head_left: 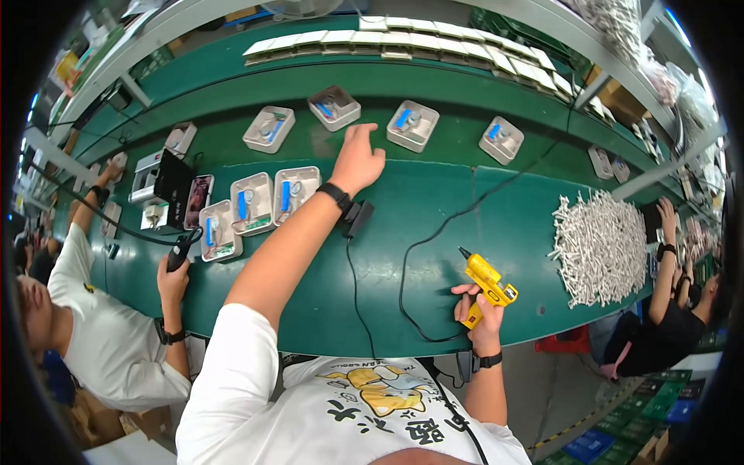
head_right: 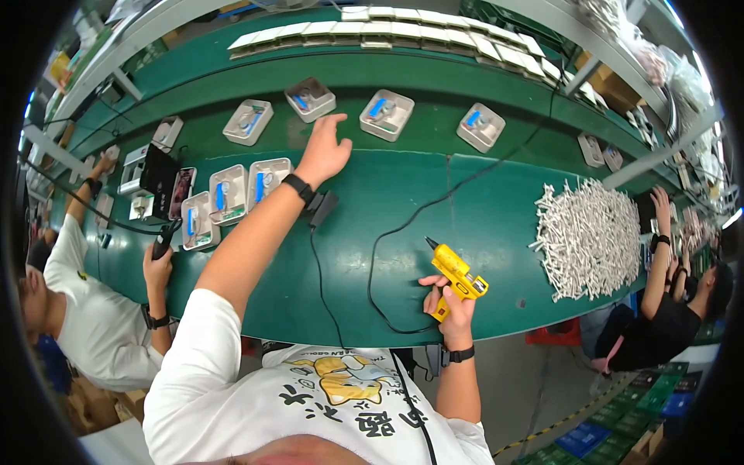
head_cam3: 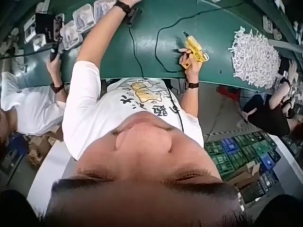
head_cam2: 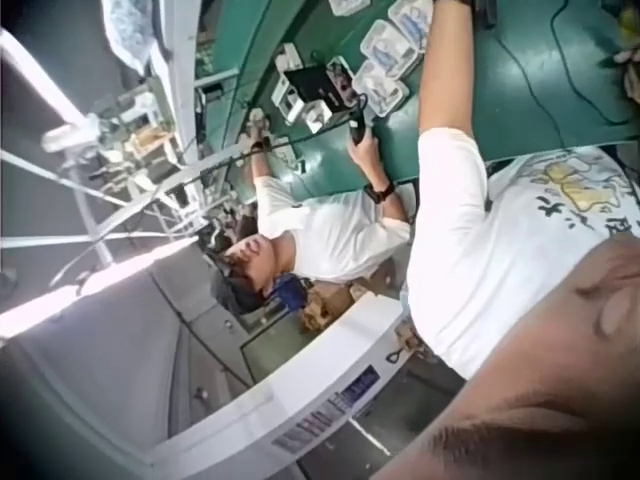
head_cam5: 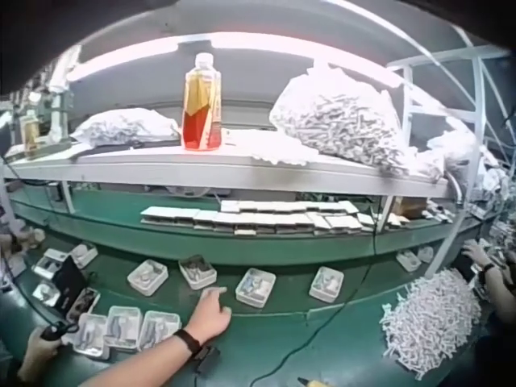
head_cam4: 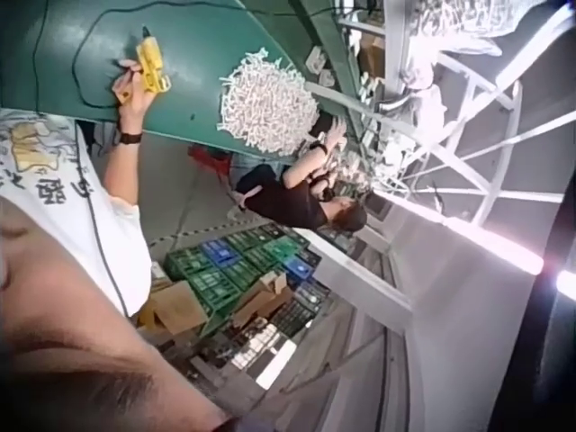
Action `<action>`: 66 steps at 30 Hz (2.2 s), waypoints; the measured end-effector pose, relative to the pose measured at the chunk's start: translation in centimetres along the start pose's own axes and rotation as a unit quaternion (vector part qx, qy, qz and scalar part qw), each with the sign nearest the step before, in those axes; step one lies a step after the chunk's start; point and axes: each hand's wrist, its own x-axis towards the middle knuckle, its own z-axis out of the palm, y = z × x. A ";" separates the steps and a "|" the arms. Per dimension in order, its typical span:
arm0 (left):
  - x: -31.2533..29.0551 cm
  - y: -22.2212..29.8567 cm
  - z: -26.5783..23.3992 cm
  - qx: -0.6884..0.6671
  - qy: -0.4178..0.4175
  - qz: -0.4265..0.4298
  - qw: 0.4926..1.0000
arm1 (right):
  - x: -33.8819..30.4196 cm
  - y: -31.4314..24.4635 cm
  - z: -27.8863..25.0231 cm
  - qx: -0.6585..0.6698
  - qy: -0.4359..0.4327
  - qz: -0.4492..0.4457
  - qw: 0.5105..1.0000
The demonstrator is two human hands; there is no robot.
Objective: Apply hot glue to small blue plastic components at an assembly station.
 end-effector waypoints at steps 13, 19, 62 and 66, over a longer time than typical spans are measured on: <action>5.2 -1.1 -8.0 0.500 -0.096 -0.057 0.859 | 0.6 -0.1 0.9 -0.034 0.021 0.003 0.999; 3.9 -0.9 -12.0 0.545 -0.166 -0.067 0.819 | 0.6 -0.5 1.1 -0.043 0.019 0.025 0.999; -31.5 4.1 -21.9 0.264 0.079 -0.183 0.944 | 1.9 0.1 0.1 -0.052 0.030 0.006 0.998; -33.0 1.9 -23.6 0.333 0.174 -0.213 0.902 | 1.9 0.3 1.6 -0.064 0.019 -0.007 0.998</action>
